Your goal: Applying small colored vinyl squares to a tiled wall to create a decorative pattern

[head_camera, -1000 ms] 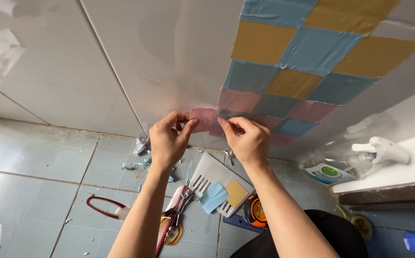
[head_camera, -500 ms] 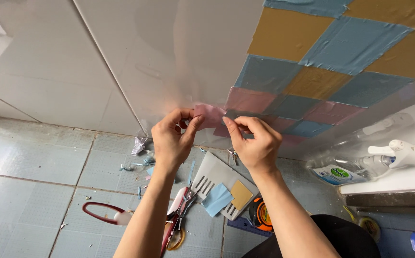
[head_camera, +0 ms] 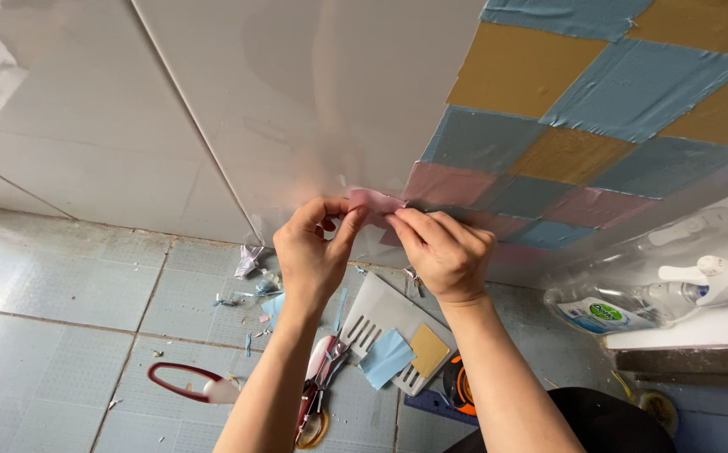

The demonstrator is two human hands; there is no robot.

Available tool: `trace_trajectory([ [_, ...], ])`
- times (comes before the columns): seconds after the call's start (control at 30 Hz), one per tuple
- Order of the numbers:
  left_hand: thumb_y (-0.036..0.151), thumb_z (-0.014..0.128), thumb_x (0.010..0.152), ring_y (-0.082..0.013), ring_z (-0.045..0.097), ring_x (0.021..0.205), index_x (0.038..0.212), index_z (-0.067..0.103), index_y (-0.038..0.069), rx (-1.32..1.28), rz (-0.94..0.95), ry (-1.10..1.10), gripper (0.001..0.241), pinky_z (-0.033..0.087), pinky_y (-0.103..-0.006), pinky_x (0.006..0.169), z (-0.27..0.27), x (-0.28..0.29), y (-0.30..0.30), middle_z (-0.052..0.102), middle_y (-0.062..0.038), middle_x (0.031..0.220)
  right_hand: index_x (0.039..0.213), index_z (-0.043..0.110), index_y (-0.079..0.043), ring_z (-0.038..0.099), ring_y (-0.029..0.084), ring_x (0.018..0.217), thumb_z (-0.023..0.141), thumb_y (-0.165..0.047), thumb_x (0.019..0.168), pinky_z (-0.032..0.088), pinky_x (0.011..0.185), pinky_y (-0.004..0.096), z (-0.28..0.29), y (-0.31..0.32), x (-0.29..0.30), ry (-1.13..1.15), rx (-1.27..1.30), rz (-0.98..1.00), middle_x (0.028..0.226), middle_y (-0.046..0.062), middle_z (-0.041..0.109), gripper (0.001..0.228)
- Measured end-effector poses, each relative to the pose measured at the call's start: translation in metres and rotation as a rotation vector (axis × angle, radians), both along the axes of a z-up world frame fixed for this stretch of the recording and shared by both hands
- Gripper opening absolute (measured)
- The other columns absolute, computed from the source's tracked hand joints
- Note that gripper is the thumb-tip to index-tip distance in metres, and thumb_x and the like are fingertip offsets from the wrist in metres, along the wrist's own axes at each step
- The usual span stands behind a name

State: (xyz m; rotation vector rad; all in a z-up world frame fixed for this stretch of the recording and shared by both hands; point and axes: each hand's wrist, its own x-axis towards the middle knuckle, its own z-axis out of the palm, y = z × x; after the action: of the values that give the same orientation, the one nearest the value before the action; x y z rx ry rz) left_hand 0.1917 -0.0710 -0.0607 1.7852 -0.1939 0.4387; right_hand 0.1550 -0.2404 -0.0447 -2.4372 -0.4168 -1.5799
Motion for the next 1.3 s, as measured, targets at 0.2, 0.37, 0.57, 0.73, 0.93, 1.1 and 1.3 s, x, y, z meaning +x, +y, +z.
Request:
trace_trajectory([
  [0.2,0.027,0.091,0.078,-0.013,0.059,0.07,0.077,0.078,0.023,0.022,0.131,-0.038,0.014,0.051,-0.026,0.067,0.005,-0.003,-0.005,0.073,0.007,0.071,0.077,0.071,-0.021,0.07,0.017,0.059,0.094,-0.02,0.078,0.056,0.056,0.028,-0.002,0.0,0.0,0.127,0.166,0.009,0.061,-0.007,0.067,0.023],
  [0.37,0.031,0.094,0.074,-0.0151,0.064,0.076,0.08,0.077,0.026,0.074,0.237,-0.112,0.018,0.053,-0.0284,0.073,0.003,-0.002,-0.004,0.074,0.009,0.073,0.072,0.068,-0.015,0.071,0.023,0.059,0.095,-0.02,0.077,0.055,0.053,0.03,0.0,0.005,-0.002,0.179,0.259,-0.004,0.058,-0.001,0.068,0.028],
  [0.57,0.037,0.097,0.074,-0.0187,0.064,0.073,0.08,0.071,0.02,0.06,0.285,-0.14,0.031,0.053,-0.032,0.073,-0.002,0.001,0.001,0.072,0.004,0.073,0.069,0.069,-0.016,0.071,0.024,0.058,0.097,-0.021,0.073,0.055,0.052,0.032,0.009,0.007,-0.004,0.241,0.299,-0.033,0.056,0.0,0.068,0.028],
  [0.73,0.04,0.082,0.089,-0.0296,0.071,0.08,0.091,0.069,0.016,0.17,0.182,-0.034,0.027,0.056,-0.0437,0.074,-0.011,-0.006,0.026,0.075,-0.005,0.084,0.067,0.068,-0.015,0.071,0.025,0.056,0.095,-0.019,0.073,0.054,0.052,0.032,0.016,0.005,-0.008,0.259,0.275,-0.004,0.053,0.0,0.067,0.028],
  [0.93,0.046,0.076,0.083,-0.033,0.075,0.1,0.101,0.075,0.021,1.046,-0.499,0.636,0.03,0.061,-0.0485,0.086,-0.026,-0.078,0.068,0.079,-0.007,0.1,0.057,0.066,-0.023,0.069,0.024,0.055,0.094,-0.034,0.075,0.052,0.053,0.029,0.021,0.003,-0.014,0.308,0.346,-0.07,0.045,-0.005,0.06,0.036],
  [1.1,0.04,0.071,0.089,-0.0254,0.068,0.084,0.106,0.06,0.013,1.298,-0.393,0.718,0.034,0.061,-0.0435,0.069,-0.057,-0.141,0.115,0.066,-0.006,0.099,0.048,0.052,-0.021,0.042,0.032,0.041,0.088,-0.056,0.084,0.031,0.042,0.042,0.002,0.001,-0.016,0.26,0.226,-0.212,0.045,0.006,0.049,0.061],
  [1.3,0.063,0.07,0.091,-0.0284,0.06,0.107,0.127,0.055,0.013,1.344,-0.321,0.795,0.063,0.066,-0.0398,0.076,-0.074,-0.176,0.132,0.061,-0.01,0.117,0.047,0.048,-0.021,0.04,0.031,0.04,0.088,-0.055,0.083,0.029,0.041,0.042,-0.007,-0.005,-0.02,0.306,0.213,-0.212,0.042,0.007,0.044,0.063],
])
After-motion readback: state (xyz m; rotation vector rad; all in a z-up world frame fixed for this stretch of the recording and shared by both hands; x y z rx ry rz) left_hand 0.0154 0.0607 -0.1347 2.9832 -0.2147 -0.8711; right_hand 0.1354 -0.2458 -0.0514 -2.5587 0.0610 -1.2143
